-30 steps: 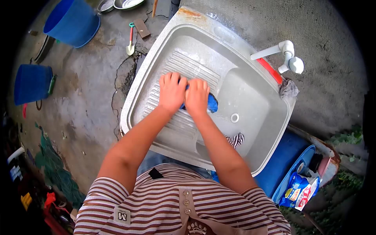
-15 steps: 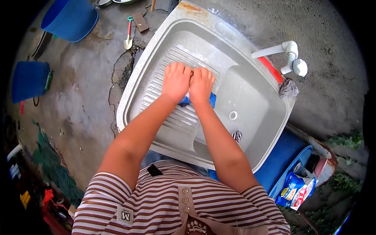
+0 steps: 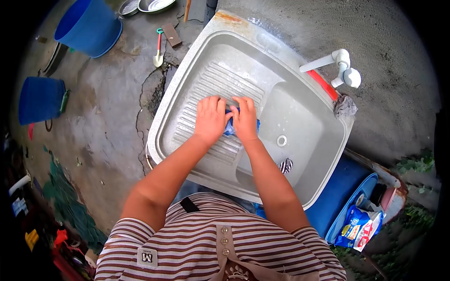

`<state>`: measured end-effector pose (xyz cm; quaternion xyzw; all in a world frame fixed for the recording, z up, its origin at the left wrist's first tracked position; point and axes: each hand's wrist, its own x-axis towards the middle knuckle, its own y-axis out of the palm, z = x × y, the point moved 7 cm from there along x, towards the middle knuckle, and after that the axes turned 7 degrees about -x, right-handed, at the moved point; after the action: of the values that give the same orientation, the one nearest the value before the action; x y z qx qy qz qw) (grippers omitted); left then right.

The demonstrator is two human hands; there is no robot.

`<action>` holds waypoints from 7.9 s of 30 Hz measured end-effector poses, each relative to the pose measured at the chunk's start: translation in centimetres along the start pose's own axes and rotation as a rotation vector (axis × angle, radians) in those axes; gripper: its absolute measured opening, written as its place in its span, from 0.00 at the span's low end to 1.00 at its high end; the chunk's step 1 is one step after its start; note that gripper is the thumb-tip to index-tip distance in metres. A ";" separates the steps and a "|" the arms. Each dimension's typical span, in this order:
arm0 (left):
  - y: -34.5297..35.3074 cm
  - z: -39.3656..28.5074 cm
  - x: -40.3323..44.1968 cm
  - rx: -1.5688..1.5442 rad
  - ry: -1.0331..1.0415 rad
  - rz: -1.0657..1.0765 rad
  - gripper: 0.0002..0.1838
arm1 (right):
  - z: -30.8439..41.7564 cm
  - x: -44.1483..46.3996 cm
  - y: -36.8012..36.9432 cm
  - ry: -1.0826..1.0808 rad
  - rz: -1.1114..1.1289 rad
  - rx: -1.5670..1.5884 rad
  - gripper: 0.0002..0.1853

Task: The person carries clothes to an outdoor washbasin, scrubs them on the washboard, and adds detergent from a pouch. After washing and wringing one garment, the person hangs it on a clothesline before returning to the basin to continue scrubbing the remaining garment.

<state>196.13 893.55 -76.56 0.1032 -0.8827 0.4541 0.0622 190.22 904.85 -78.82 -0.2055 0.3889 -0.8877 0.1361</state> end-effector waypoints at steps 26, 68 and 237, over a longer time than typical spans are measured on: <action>-8.2 4.9 -1.0 -0.600 -0.354 0.056 0.17 | -3.2 0.4 -6.2 0.496 0.167 0.160 0.13; -1.6 -2.0 -8.1 -0.091 0.257 0.082 0.08 | 5.3 -7.9 -1.2 -0.097 -0.005 -0.159 0.09; 0.8 0.2 -2.0 0.107 0.063 0.331 0.16 | 3.4 -2.8 0.0 -0.189 -0.007 -0.232 0.15</action>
<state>197.89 894.07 -77.77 -0.0544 -0.8600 0.5073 0.0086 194.24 903.85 -77.47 -0.3040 0.4738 -0.8139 0.1442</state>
